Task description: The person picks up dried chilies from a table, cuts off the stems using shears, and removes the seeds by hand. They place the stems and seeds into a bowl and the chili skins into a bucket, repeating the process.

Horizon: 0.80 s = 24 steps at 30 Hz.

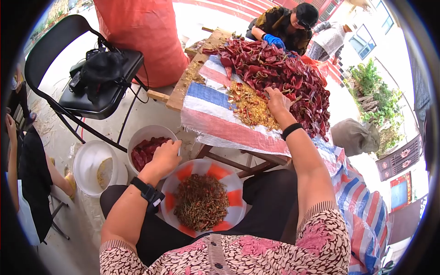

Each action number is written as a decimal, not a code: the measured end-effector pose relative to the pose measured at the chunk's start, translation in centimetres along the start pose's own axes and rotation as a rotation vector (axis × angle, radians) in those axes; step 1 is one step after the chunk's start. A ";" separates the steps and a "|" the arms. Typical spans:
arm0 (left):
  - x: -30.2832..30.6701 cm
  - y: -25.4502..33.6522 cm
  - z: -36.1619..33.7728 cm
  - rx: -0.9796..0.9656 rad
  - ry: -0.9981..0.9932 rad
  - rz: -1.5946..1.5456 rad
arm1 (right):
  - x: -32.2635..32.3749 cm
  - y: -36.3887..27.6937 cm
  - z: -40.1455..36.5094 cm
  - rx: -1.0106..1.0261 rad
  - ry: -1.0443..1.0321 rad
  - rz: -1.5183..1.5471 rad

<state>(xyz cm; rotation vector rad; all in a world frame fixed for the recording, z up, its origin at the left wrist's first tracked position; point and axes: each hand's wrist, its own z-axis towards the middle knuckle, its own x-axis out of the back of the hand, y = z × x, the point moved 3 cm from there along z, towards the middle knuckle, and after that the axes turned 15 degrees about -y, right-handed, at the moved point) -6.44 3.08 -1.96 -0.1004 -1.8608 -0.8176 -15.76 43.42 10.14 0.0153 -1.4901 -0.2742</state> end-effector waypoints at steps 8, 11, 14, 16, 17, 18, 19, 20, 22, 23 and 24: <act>1.8 1.5 -0.7 -0.107 0.149 -0.163 | 3.4 0.3 -2.3 -0.009 0.479 0.236; 2.9 2.6 -0.8 -0.221 0.218 -0.482 | 5.2 -0.9 -5.0 0.163 0.485 0.839; 4.3 4.2 -1.9 -0.335 0.218 -0.685 | 7.4 -5.9 -11.0 0.275 0.211 1.390; 4.5 5.1 -2.8 -0.431 0.343 -0.563 | 7.5 -9.1 -14.9 0.270 0.044 1.496; 4.6 5.7 -3.2 -0.480 0.341 -0.563 | 7.3 -10.6 -16.7 0.249 -0.052 1.515; 4.8 6.3 -3.6 -0.529 0.337 -0.562 | 6.7 -12.3 -18.3 0.252 -0.107 1.579; 4.8 6.8 -3.9 -0.578 0.334 -0.562 | 6.2 -13.9 -19.5 0.255 -0.164 1.642; 4.5 7.0 -3.9 -0.621 0.212 -0.660 | 5.2 -14.9 -20.2 0.278 -0.186 1.639; 4.0 7.5 -4.3 -0.568 0.026 -0.788 | 3.8 -16.9 -21.5 0.284 -0.167 1.672; 3.9 7.8 -4.5 -0.541 -0.066 -0.850 | 3.5 -17.6 -22.0 0.269 -0.172 1.701; 4.0 8.1 -5.0 -0.472 -0.180 -0.992 | 3.3 -18.1 -22.5 0.252 -0.175 1.730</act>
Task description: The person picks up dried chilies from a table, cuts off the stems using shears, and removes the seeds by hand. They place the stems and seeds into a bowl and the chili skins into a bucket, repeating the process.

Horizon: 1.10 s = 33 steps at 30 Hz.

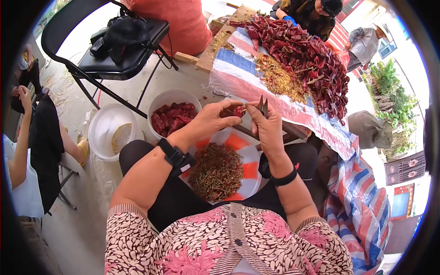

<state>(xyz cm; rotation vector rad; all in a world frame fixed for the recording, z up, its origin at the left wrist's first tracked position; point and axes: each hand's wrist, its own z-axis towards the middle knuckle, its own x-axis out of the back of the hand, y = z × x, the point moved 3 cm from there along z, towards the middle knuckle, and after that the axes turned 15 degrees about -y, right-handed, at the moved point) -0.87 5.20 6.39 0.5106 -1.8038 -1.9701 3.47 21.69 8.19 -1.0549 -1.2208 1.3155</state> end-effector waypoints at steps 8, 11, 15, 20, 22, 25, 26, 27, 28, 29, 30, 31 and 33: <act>0.5 -2.1 0.0 0.032 -0.022 -0.136 | -1.2 0.6 -1.3 0.072 0.042 -0.028; 0.8 -2.3 -0.1 -0.022 0.002 -0.117 | -1.9 1.2 -1.4 0.085 0.057 -0.081; 0.9 -3.2 0.1 -0.030 0.041 -0.115 | -2.5 1.3 -1.5 0.248 0.111 -0.318; 0.5 -2.9 -0.3 0.088 0.097 -0.034 | -3.3 0.9 -1.8 0.468 0.117 -0.975; 0.2 -3.6 -0.3 0.122 0.108 -0.061 | -3.3 1.4 -1.7 0.433 0.088 -1.029; 0.2 -4.4 -0.2 0.136 0.048 -0.145 | -3.1 2.8 -1.0 0.448 0.145 -0.813; 0.3 -4.0 -0.4 0.123 0.011 -0.135 | -2.8 2.9 -1.0 0.292 0.130 -0.548; 0.4 -3.4 -0.6 0.112 -0.027 -0.123 | -2.5 2.7 -1.4 0.134 0.116 -0.281; 0.4 -2.8 -0.7 0.090 -0.054 -0.155 | -2.5 2.5 -1.7 -0.025 0.105 -0.012; 0.3 -2.2 -0.9 0.068 -0.084 -0.186 | -2.4 2.4 -1.8 -0.038 0.087 0.083; 0.2 -1.8 -0.9 0.046 -0.114 -0.217 | -2.3 2.2 -2.0 -0.050 0.071 0.179; 0.1 -1.7 -1.0 0.018 -0.137 -0.223 | -2.1 2.2 -2.0 -0.059 0.055 0.273; 0.1 -1.4 -1.2 -0.041 -0.180 -0.235 | -2.0 2.1 -2.3 -0.089 0.006 0.431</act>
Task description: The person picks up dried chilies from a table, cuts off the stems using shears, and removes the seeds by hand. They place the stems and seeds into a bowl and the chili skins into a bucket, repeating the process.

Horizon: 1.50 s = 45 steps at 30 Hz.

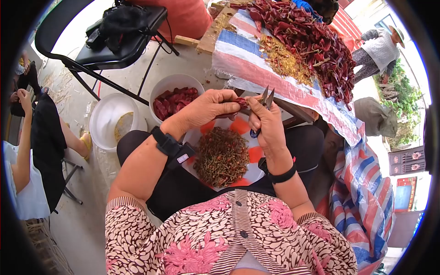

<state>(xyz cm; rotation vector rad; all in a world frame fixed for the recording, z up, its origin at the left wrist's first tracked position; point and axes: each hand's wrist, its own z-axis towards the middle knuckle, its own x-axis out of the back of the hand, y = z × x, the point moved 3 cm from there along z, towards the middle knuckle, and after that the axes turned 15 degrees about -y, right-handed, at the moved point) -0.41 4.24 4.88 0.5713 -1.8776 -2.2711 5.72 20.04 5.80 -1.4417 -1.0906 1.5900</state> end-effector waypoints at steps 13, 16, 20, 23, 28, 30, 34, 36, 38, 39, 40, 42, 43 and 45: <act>-0.1 1.1 -1.2 0.009 -0.143 -0.099 | -1.0 0.9 -0.9 -0.141 -0.143 0.450; 0.3 0.4 -1.0 0.012 -0.125 -0.160 | -0.9 0.4 -0.9 -0.019 -0.074 0.166; 0.4 0.4 -1.3 0.085 -0.126 -0.204 | -2.0 -1.1 -1.2 0.190 -0.023 -0.252; 0.0 0.1 -0.7 0.008 -0.033 -0.100 | -2.3 -2.1 -1.7 0.239 0.014 -0.520; -0.4 0.2 -0.5 -0.119 0.081 0.380 | -2.2 -1.6 -1.4 0.455 0.017 -0.845; -0.3 0.7 -0.5 -0.125 0.090 0.553 | -2.4 -1.4 -1.4 0.551 0.003 -0.981; -0.8 -0.5 -0.2 -0.118 0.132 0.302 | -3.1 -1.7 -1.2 0.632 -0.003 -1.137; -1.0 -0.8 0.0 -0.096 0.101 0.174 | -2.9 -1.7 -1.0 0.621 -0.029 -1.214; -0.4 -1.3 -0.1 0.014 0.056 0.263 | -2.4 -1.4 -0.8 0.584 -0.067 -1.309; -0.2 -1.5 -0.2 0.069 0.035 0.308 | -2.1 -1.2 -0.7 0.569 -0.067 -1.283; -0.5 -1.3 -0.2 0.062 0.015 0.264 | -1.8 -1.0 -0.6 0.555 -0.066 -1.256; -1.3 -0.5 -0.2 0.050 -0.027 0.176 | -1.5 -0.8 -0.5 0.491 -0.054 -1.133; -1.3 -0.3 -0.3 0.066 -0.043 0.215 | -1.5 -0.6 -0.5 0.442 -0.042 -1.036; -1.2 -0.1 -0.5 0.103 -0.077 0.290 | -1.6 -0.5 -1.0 0.307 -0.032 -0.806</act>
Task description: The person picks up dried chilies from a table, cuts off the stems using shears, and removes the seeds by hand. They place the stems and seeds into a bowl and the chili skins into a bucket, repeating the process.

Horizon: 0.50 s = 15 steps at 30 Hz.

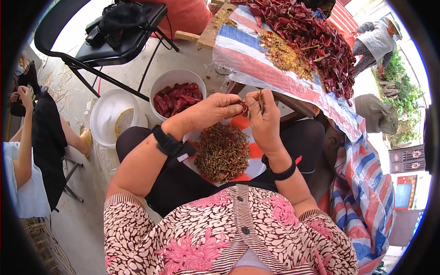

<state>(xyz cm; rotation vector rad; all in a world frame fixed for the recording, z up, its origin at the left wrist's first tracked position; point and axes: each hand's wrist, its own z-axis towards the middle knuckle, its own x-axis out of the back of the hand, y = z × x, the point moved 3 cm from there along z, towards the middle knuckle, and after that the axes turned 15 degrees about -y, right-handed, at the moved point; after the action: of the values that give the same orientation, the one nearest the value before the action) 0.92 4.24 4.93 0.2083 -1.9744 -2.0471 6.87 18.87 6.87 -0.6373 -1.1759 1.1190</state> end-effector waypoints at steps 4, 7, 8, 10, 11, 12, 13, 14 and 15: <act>-0.3 0.8 -0.3 -0.002 -0.030 0.056 | 0.3 -1.5 -0.2 -0.196 -0.055 0.394; -0.6 1.6 -0.6 -0.024 -0.043 0.054 | 0.3 -1.2 -0.5 -0.270 -0.062 0.567; -0.6 1.5 -0.7 -0.032 -0.046 0.052 | 0.2 -1.0 -0.6 -0.294 -0.060 0.624; -0.8 1.2 -0.7 -0.056 -0.043 0.046 | 0.1 -0.6 -0.8 -0.330 -0.052 0.773; -0.9 1.0 -0.7 -0.072 -0.039 0.042 | 0.0 -0.4 -0.8 -0.347 -0.048 0.848; -0.9 1.0 -0.7 -0.088 -0.036 0.038 | -0.1 -0.2 -0.9 -0.370 -0.059 0.887; -0.9 1.1 -0.8 -0.069 -0.045 0.046 | -0.1 0.1 -1.0 -0.393 -0.068 0.927; -0.9 1.5 -1.0 -0.051 -0.055 0.054 | -0.2 0.4 -1.1 -0.417 -0.077 0.967; -0.9 1.7 -1.2 -0.032 -0.065 0.060 | -0.2 0.6 -1.2 -0.432 -0.083 1.010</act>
<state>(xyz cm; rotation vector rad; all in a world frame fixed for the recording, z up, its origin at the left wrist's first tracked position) 2.31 3.37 6.48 0.0750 -1.9587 -2.0710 7.82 19.06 5.87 -1.6434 -1.1848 1.7357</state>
